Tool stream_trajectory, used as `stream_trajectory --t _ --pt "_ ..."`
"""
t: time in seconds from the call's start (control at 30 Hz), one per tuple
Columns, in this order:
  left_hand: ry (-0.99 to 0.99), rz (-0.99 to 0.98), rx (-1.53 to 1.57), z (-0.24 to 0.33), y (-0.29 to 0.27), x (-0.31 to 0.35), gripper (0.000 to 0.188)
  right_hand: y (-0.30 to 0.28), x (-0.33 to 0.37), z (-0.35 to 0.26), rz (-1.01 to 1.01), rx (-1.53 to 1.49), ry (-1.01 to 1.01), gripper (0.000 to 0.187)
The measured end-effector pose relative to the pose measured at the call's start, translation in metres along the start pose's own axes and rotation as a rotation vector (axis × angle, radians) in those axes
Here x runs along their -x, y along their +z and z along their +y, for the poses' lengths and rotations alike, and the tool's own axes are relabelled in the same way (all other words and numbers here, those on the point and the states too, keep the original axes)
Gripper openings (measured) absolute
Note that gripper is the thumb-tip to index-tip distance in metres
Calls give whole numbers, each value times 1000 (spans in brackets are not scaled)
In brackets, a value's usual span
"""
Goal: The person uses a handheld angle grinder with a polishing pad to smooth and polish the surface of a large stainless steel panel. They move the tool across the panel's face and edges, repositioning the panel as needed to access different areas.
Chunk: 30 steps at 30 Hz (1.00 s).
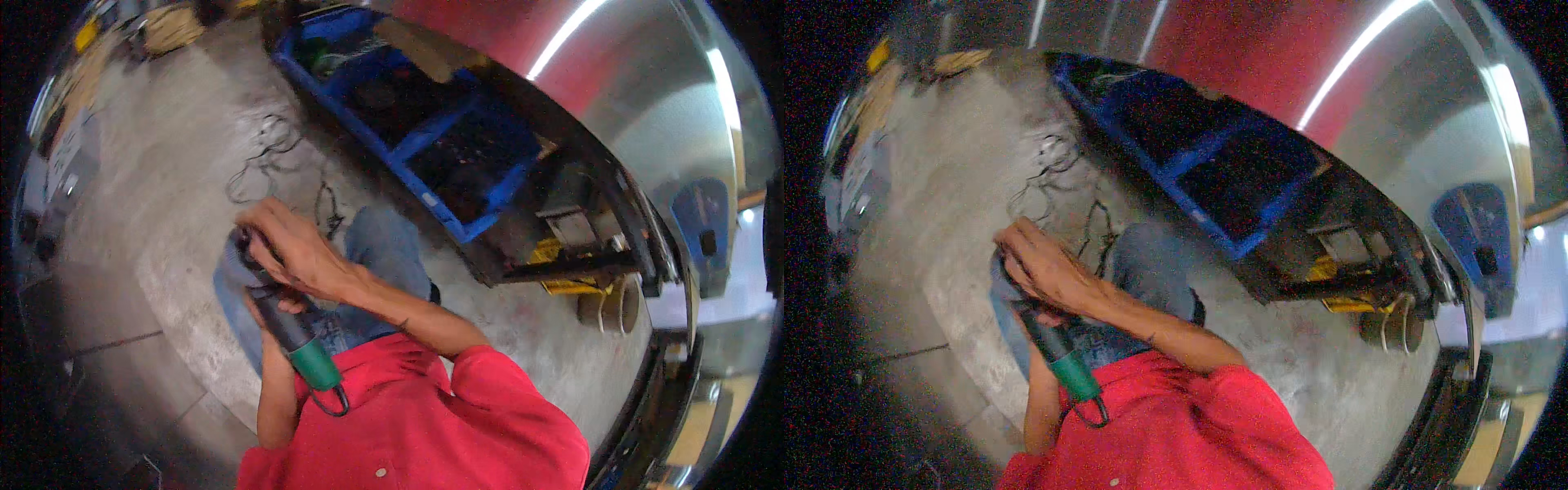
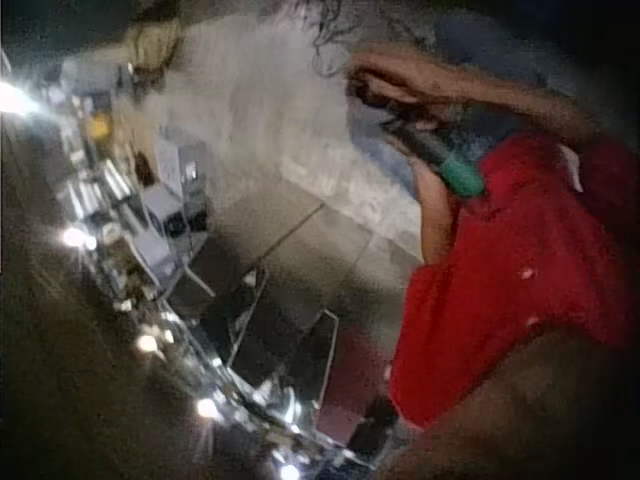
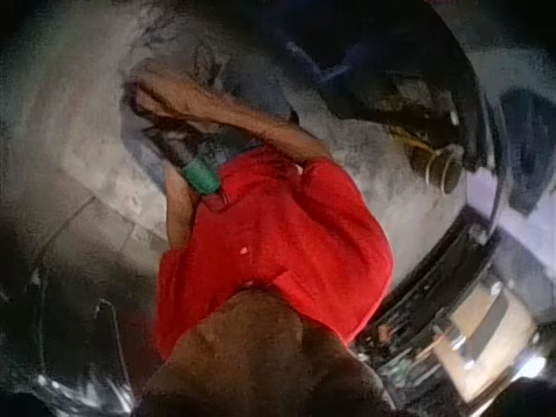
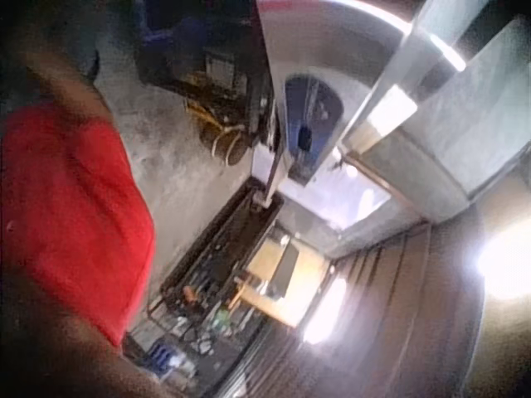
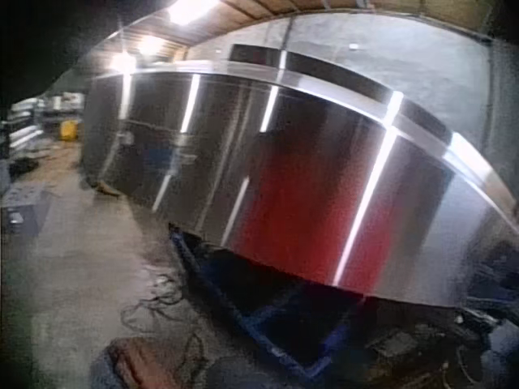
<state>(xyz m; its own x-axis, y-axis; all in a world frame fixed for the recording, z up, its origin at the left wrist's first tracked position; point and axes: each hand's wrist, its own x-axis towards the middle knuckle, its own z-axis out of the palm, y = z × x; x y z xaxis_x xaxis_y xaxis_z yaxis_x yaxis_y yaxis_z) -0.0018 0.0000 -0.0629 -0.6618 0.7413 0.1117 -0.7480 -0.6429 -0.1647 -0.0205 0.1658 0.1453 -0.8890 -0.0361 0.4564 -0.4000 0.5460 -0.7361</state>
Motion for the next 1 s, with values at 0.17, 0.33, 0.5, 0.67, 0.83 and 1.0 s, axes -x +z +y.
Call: stream_trajectory --t 0.17,0.33,0.5,0.67,0.83,1.0 --pt "-104 -18 89 5 17 0 80 4 6 66 162 -642 736 27" --pt "-129 -47 28 6 10 5 81 26 22 80 -144 -516 927 55" --pt "-109 54 37 1 34 -2 79 22 20 61 -33 -779 658 48" --pt "-153 -18 42 12 30 -9 71 -2 19 82 190 -621 643 39" --pt "-86 2 26 9 39 -4 65 -141 42 173 550 -721 906 42" --pt "-78 -14 -68 3 50 7 75 -249 143 387 743 -101 992 45"
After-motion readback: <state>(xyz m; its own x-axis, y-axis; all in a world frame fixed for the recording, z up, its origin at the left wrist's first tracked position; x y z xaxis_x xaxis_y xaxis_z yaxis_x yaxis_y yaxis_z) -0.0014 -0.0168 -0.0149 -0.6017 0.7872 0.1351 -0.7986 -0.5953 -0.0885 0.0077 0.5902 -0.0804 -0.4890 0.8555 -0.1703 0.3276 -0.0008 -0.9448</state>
